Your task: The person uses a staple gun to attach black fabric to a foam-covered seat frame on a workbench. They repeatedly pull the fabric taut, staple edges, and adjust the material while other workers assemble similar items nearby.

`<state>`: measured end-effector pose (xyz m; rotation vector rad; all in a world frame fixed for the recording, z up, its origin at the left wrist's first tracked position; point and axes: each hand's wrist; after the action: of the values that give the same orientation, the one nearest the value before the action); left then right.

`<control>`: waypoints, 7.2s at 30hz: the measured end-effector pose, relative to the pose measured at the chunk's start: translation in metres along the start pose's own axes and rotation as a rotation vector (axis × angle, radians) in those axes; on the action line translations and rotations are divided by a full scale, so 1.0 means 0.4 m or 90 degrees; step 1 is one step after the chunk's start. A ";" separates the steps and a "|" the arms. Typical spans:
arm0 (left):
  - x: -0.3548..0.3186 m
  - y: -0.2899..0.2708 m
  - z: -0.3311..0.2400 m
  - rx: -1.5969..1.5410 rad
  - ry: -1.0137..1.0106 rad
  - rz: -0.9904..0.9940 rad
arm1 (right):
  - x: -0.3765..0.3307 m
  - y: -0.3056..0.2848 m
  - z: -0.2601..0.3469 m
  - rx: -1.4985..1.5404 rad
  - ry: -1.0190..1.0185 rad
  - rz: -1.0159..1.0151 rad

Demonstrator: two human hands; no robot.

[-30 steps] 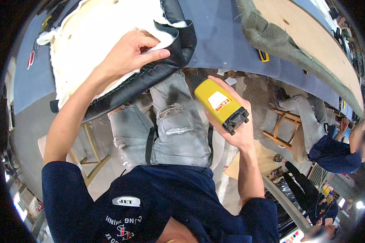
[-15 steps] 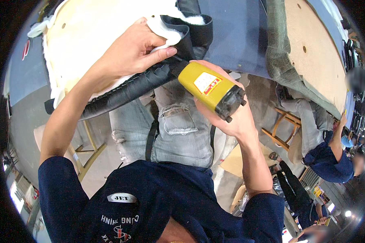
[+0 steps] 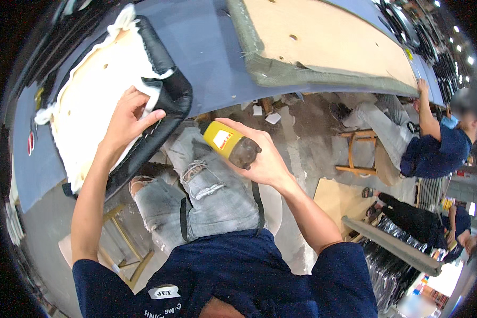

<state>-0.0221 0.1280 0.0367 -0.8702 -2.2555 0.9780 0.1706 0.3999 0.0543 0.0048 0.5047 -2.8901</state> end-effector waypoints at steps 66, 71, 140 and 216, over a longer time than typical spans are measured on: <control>0.564 0.183 -0.302 0.155 0.408 0.186 | -0.243 -0.099 -0.074 0.017 0.207 -0.347; 0.548 0.176 -0.331 0.136 0.335 0.208 | -0.212 -0.111 -0.037 -0.019 0.159 -0.338; -0.127 -0.132 -0.182 0.218 -0.323 0.110 | -0.193 0.070 -0.094 0.010 0.094 -0.191; -0.049 -0.067 0.033 -0.092 0.044 0.062 | 0.105 0.148 0.075 -0.053 -0.006 0.037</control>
<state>-0.0277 0.0937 0.0455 -1.0690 -2.2644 0.8220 0.1427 0.3269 0.0611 -0.0067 0.6119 -2.8090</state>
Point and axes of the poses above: each hand's wrist, its own x-axis towards the middle knuckle, its own y-axis out of the palm, z = x × y, and after that the axes turned 9 degrees about z, right-handed
